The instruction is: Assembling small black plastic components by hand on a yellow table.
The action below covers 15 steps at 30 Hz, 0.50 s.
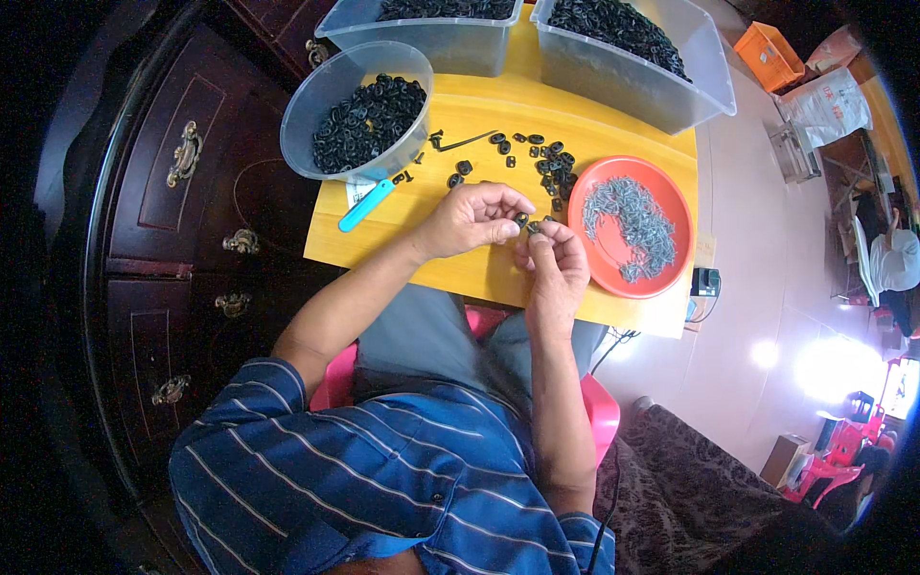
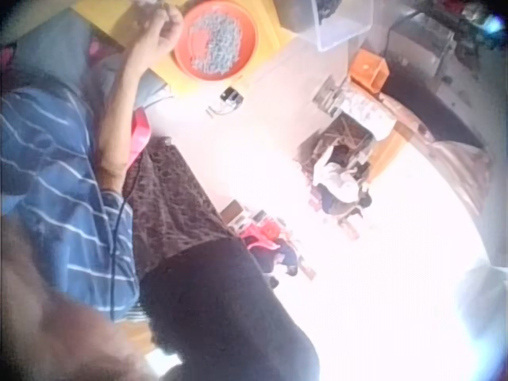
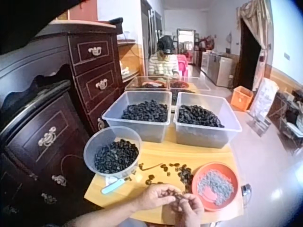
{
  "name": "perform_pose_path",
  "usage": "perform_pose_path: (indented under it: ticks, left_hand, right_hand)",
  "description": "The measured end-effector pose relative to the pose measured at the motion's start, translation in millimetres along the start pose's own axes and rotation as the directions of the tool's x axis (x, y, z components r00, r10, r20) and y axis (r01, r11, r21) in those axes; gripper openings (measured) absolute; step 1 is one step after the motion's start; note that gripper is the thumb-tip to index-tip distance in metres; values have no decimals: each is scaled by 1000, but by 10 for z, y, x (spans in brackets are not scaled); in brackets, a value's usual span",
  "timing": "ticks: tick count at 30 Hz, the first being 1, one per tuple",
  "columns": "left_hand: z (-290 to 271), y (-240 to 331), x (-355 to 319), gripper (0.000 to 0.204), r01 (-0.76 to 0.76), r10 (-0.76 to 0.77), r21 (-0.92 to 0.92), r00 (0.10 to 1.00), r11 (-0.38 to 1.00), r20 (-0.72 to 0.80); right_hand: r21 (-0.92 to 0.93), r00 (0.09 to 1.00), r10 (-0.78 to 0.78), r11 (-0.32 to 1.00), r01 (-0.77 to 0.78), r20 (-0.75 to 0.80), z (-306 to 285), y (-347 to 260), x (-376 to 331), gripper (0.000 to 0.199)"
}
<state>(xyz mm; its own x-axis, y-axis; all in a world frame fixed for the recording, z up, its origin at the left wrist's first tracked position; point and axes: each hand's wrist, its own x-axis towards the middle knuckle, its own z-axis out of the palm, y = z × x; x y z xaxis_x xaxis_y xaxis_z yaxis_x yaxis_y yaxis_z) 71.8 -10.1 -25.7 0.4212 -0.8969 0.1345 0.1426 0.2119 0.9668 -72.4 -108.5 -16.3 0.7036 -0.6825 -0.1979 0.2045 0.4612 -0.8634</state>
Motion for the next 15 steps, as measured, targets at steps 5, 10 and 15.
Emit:
perform_pose_path:
  ticks: [5, 10, 15]
  left_hand:
    - [5, -13, 5, 25, -25, 25, 28, 999, 999, 25]
    - [29, 90, 3, 24, -12, 9, 31, 995, 999, 102]
    - [-7, 132, -3, 28, -60, 39, 221, 994, 973, 101]
  right_hand:
    - [-27, 999, -7, 1000, 8, 33, -47, 44, 31, 13]
    - [-56, 995, -40, 997, 45, 94, -55, 76, 44, 13]
    - [-98, 998, 5, 995, 1, 64, -40, 63, 34, 15]
